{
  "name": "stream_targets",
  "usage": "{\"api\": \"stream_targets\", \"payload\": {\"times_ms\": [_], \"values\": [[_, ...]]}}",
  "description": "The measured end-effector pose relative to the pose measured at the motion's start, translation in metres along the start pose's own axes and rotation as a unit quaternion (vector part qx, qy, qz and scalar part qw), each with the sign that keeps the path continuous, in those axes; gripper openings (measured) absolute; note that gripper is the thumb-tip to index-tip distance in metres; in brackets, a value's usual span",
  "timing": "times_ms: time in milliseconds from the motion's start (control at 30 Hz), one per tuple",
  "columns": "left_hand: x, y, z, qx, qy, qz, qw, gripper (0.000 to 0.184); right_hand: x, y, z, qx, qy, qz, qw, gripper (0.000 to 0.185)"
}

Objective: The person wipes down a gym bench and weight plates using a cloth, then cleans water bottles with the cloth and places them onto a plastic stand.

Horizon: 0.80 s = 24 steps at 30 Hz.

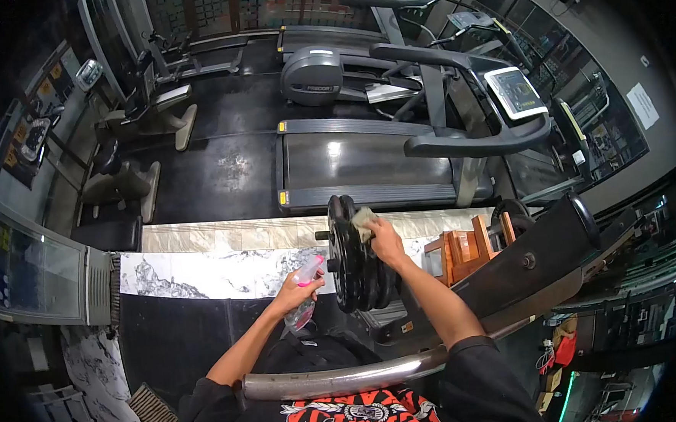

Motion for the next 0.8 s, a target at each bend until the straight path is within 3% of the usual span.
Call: {"api": "stream_targets", "payload": {"times_ms": [33,100,133,300,367,433,500,567,700,767,800], "values": [[0.002,0.003,-0.001,0.005,0.000,-0.006,1.000,0.020,0.006,-0.001,-0.002,-0.002,0.003,0.000,1.000,0.045],[0.003,0.006,0.000,0.009,-0.001,-0.010,1.000,0.021,0.030,-0.007,-0.025,0.115,-0.136,0.029,0.984,0.043],[0.003,0.005,0.003,-0.003,0.003,0.004,1.000,0.021,0.036,-0.012,-0.034,0.176,-0.144,0.075,0.971,0.042],[0.002,-0.002,0.004,0.012,0.009,0.003,1.000,0.022,0.060,-0.028,-0.041,0.207,-0.226,0.168,0.937,0.044],[0.003,-0.001,0.003,0.024,0.010,-0.016,1.000,0.022,0.071,-0.032,-0.042,0.188,-0.279,0.171,0.926,0.032],[0.003,-0.005,0.003,0.021,0.016,-0.003,1.000,0.022,0.067,-0.027,-0.040,0.180,-0.310,0.163,0.919,0.036],[0.001,-0.008,0.003,0.016,0.023,0.009,1.000,0.022,0.056,-0.015,-0.047,0.036,-0.351,0.151,0.924,0.037],[0.000,-0.008,0.001,0.019,0.011,0.014,1.000,0.021,0.028,-0.001,-0.052,-0.050,-0.412,0.060,0.908,0.030],[0.000,-0.004,-0.001,0.003,0.006,0.034,0.999,0.021,-0.040,0.005,-0.019,-0.147,-0.258,-0.021,0.955,0.031],[-0.003,-0.006,0.001,-0.008,0.014,0.030,0.999,0.021,-0.054,0.006,-0.003,-0.023,-0.133,-0.025,0.990,0.032],[-0.003,-0.006,0.002,-0.010,0.017,0.031,0.999,0.021,-0.054,0.006,-0.004,-0.013,-0.118,-0.036,0.992,0.033]]}}
Point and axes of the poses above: each hand's wrist, its own x-axis away from the middle knuckle, its own z-axis out of the back of the hand, y = z × x, the point moved 7 cm from there along -x, towards the middle knuckle, and after that the axes turned 5 degrees about z, right-handed, at the moved point
